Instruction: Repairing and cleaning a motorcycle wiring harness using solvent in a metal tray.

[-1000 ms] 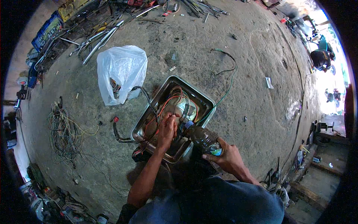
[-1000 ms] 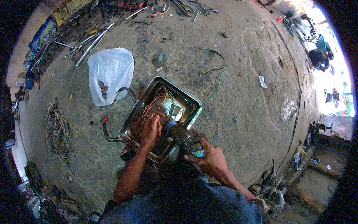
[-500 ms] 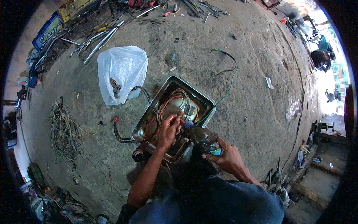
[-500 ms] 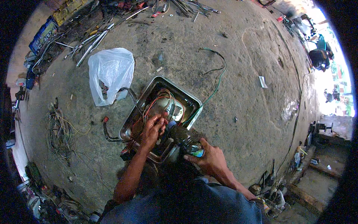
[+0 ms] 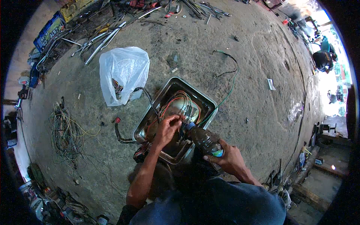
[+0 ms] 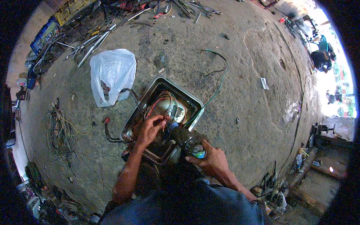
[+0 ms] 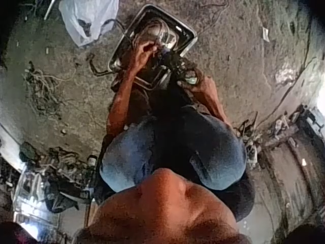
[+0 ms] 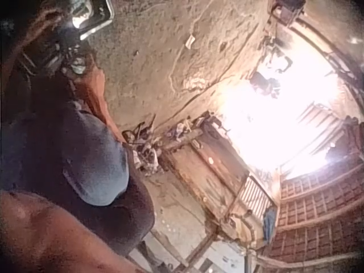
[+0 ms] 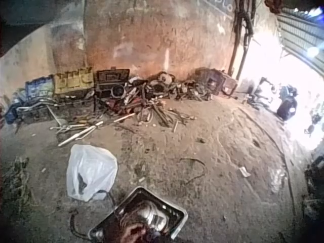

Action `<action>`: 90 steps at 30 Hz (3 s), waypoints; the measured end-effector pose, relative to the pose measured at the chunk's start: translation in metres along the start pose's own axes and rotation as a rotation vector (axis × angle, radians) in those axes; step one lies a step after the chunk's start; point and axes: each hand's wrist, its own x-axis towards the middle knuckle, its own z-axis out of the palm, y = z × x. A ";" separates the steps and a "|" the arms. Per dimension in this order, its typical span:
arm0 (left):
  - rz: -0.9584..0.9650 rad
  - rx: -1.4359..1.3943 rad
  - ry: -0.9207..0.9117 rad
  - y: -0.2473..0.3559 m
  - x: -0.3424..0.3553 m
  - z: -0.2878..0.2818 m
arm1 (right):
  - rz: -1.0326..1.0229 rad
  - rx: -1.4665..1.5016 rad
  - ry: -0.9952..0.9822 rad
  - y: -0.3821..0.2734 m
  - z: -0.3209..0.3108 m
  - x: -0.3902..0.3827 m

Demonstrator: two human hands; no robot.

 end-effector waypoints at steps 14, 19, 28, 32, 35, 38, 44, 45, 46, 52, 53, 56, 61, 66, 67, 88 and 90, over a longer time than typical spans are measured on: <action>0.083 0.411 -0.029 -0.001 0.008 0.006 | 0.039 0.002 -0.031 0.003 0.001 0.000; -0.073 0.219 -0.133 -0.007 0.012 0.002 | 0.051 -0.012 -0.036 0.004 0.002 0.001; 0.049 0.018 -0.017 -0.007 0.007 -0.003 | 0.063 -0.004 -0.054 -0.001 0.000 -0.001; 0.057 0.041 0.028 -0.004 0.007 0.001 | 0.052 -0.006 -0.058 0.001 0.002 0.001; 0.132 0.103 0.089 -0.007 0.009 0.004 | 0.021 -0.002 -0.041 0.004 0.004 0.001; 0.177 0.187 0.156 -0.012 0.008 0.006 | -0.013 0.010 -0.007 0.006 0.006 0.002; 0.090 0.289 0.221 -0.020 0.013 0.006 | -0.009 0.015 -0.020 0.007 0.007 0.002; 0.075 0.275 0.219 -0.021 0.014 0.006 | -0.008 0.022 -0.025 0.007 0.006 0.002; 0.084 0.241 0.211 -0.021 0.015 0.006 | -0.008 0.028 -0.030 0.006 0.006 0.002; -0.092 -0.005 -0.001 -0.016 0.010 0.000 | 0.013 0.013 -0.056 0.001 0.003 0.002; -0.078 -0.045 0.011 -0.015 0.009 0.001 | 0.008 0.005 -0.058 0.001 0.003 0.002; -0.004 -0.037 0.062 -0.013 0.011 0.003 | 0.043 -0.049 -0.102 -0.001 0.002 0.003; -0.115 -0.168 0.079 -0.015 0.013 0.004 | 0.012 -0.020 -0.083 0.000 0.004 0.002; -0.046 -0.251 0.096 -0.022 0.012 0.002 | 0.036 -0.023 -0.084 0.003 0.005 0.002; -0.079 -0.216 0.120 -0.023 0.013 0.001 | 0.051 -0.027 -0.086 0.004 0.004 0.002; -0.068 -0.262 0.222 -0.014 0.006 0.021 | 0.046 -0.059 -0.131 -0.003 -0.003 -0.004; -0.207 -0.408 0.193 -0.018 -0.001 0.021 | 0.061 -0.078 -0.119 -0.002 -0.003 -0.004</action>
